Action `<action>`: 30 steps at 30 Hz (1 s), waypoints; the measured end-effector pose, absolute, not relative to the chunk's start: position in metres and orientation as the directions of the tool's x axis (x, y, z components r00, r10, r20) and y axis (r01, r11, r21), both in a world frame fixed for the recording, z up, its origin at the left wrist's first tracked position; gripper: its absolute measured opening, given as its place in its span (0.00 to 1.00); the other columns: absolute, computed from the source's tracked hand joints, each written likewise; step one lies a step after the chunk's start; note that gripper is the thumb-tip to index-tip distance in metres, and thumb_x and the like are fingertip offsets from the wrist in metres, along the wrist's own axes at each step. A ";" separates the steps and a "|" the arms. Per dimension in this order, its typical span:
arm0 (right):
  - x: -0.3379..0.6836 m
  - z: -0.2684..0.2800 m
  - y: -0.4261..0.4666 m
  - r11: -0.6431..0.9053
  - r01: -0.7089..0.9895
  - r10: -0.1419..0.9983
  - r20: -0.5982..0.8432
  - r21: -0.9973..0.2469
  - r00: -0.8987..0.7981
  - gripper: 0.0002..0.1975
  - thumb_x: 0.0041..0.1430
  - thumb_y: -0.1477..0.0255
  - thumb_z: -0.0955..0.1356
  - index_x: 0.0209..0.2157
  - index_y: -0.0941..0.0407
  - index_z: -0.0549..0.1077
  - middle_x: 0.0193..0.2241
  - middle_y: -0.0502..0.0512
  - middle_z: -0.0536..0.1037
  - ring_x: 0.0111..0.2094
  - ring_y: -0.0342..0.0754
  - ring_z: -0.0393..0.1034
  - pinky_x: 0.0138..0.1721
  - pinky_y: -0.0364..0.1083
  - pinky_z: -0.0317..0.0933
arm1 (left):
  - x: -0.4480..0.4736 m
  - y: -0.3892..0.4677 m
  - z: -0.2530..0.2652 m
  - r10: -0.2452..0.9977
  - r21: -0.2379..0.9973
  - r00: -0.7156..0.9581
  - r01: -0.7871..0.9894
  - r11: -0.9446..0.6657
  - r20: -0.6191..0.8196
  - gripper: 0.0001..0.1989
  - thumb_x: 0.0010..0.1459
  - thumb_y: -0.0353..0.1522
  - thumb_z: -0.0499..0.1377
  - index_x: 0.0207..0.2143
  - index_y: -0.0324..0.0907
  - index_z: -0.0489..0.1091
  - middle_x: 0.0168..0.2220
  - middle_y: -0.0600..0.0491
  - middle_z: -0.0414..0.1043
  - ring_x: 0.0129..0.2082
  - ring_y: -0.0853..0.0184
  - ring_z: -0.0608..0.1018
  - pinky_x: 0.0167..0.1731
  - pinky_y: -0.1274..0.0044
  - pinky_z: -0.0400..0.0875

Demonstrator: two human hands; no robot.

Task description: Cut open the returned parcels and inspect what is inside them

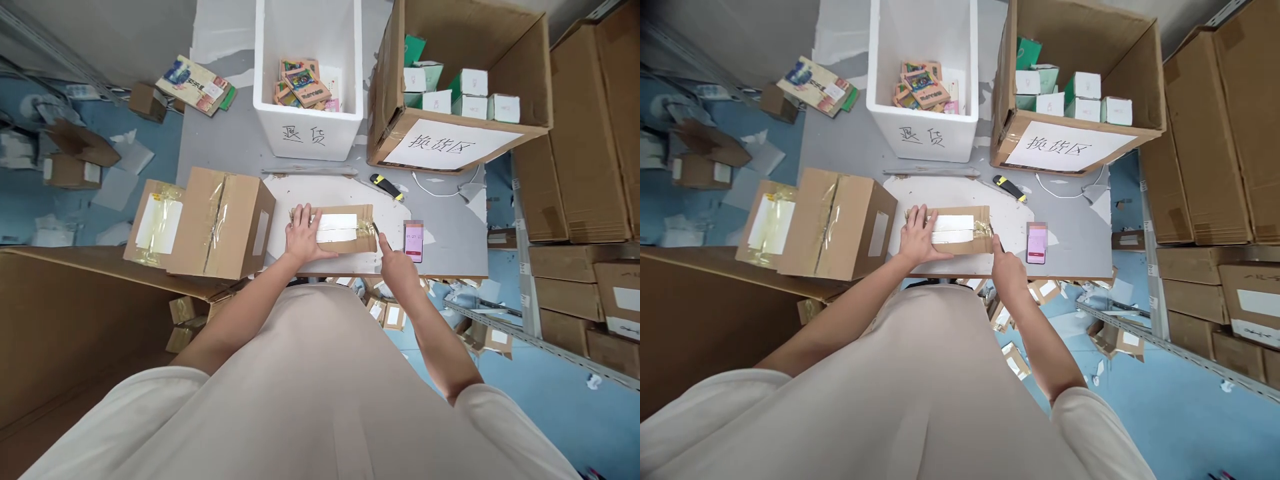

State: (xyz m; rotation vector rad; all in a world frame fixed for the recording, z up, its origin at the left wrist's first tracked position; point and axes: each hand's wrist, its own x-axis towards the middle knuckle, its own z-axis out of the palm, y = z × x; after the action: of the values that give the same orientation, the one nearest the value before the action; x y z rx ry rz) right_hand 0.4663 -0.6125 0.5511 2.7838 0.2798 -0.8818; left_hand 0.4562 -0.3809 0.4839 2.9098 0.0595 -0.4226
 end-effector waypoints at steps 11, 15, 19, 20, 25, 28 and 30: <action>0.445 0.564 -0.608 -0.951 0.238 0.046 -0.673 0.196 0.738 0.40 0.59 0.83 0.58 0.69 0.53 0.37 0.36 0.64 0.77 0.38 0.54 0.76 0.35 0.47 0.64 | 0.455 -0.382 0.485 0.008 0.227 0.960 0.074 -0.971 -0.279 0.63 0.38 0.64 0.58 0.68 0.40 0.40 0.70 0.37 0.34 0.68 0.42 0.39 0.56 0.53 0.56; 0.438 0.560 -0.612 -0.955 0.235 0.054 -0.674 0.180 0.736 0.39 0.60 0.81 0.59 0.69 0.54 0.37 0.36 0.65 0.77 0.36 0.55 0.75 0.36 0.48 0.64 | 0.454 -0.380 0.483 -0.006 0.243 0.967 0.058 -0.968 -0.254 0.63 0.39 0.64 0.58 0.68 0.39 0.40 0.69 0.36 0.35 0.67 0.40 0.40 0.56 0.53 0.55; 0.429 0.555 -0.625 -0.972 0.199 0.084 -0.616 0.121 0.783 0.36 0.63 0.76 0.59 0.69 0.52 0.39 0.35 0.64 0.77 0.33 0.54 0.74 0.33 0.48 0.63 | 0.454 -0.379 0.481 -0.024 0.264 0.973 0.039 -0.964 -0.230 0.62 0.40 0.62 0.59 0.68 0.38 0.41 0.69 0.36 0.35 0.68 0.40 0.41 0.57 0.52 0.53; 0.428 0.554 -0.630 -0.978 0.183 0.090 -0.590 0.099 0.802 0.35 0.64 0.74 0.58 0.69 0.51 0.39 0.35 0.63 0.77 0.32 0.54 0.74 0.33 0.48 0.63 | 0.454 -0.378 0.480 -0.026 0.266 0.972 0.038 -0.963 -0.233 0.62 0.40 0.62 0.59 0.68 0.38 0.41 0.69 0.36 0.35 0.68 0.41 0.40 0.58 0.52 0.52; 0.441 0.529 -0.658 -0.999 -0.007 0.006 -0.321 -0.038 0.947 0.36 0.66 0.69 0.53 0.68 0.59 0.28 0.44 0.68 0.74 0.35 0.55 0.72 0.35 0.49 0.64 | 0.457 -0.376 0.480 -0.044 0.242 0.966 0.019 -0.970 -0.254 0.63 0.39 0.61 0.60 0.69 0.38 0.40 0.70 0.35 0.32 0.68 0.40 0.37 0.60 0.47 0.40; 0.467 0.489 -0.661 -0.996 -0.064 -0.043 -0.328 -0.055 0.944 0.37 0.62 0.76 0.54 0.68 0.67 0.31 0.46 0.73 0.72 0.38 0.56 0.72 0.37 0.50 0.64 | 0.454 -0.374 0.481 -0.074 0.213 0.975 -0.029 -0.977 -0.209 0.60 0.42 0.61 0.58 0.68 0.39 0.42 0.70 0.35 0.31 0.68 0.39 0.36 0.58 0.43 0.31; 0.483 0.459 -0.655 -0.999 -0.044 -0.037 -0.373 -0.008 0.927 0.37 0.58 0.79 0.56 0.68 0.66 0.38 0.45 0.73 0.71 0.39 0.55 0.71 0.38 0.50 0.64 | 0.446 -0.376 0.481 -0.092 0.190 0.982 -0.060 -0.980 -0.166 0.54 0.48 0.59 0.56 0.68 0.38 0.44 0.70 0.35 0.33 0.68 0.41 0.37 0.58 0.43 0.28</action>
State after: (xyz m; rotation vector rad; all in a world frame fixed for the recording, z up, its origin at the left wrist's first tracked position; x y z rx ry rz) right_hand 0.4834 -0.6545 0.4591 3.1001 -0.0653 -0.5991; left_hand 0.4460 -0.3755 0.4812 2.9432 -0.1139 -0.2591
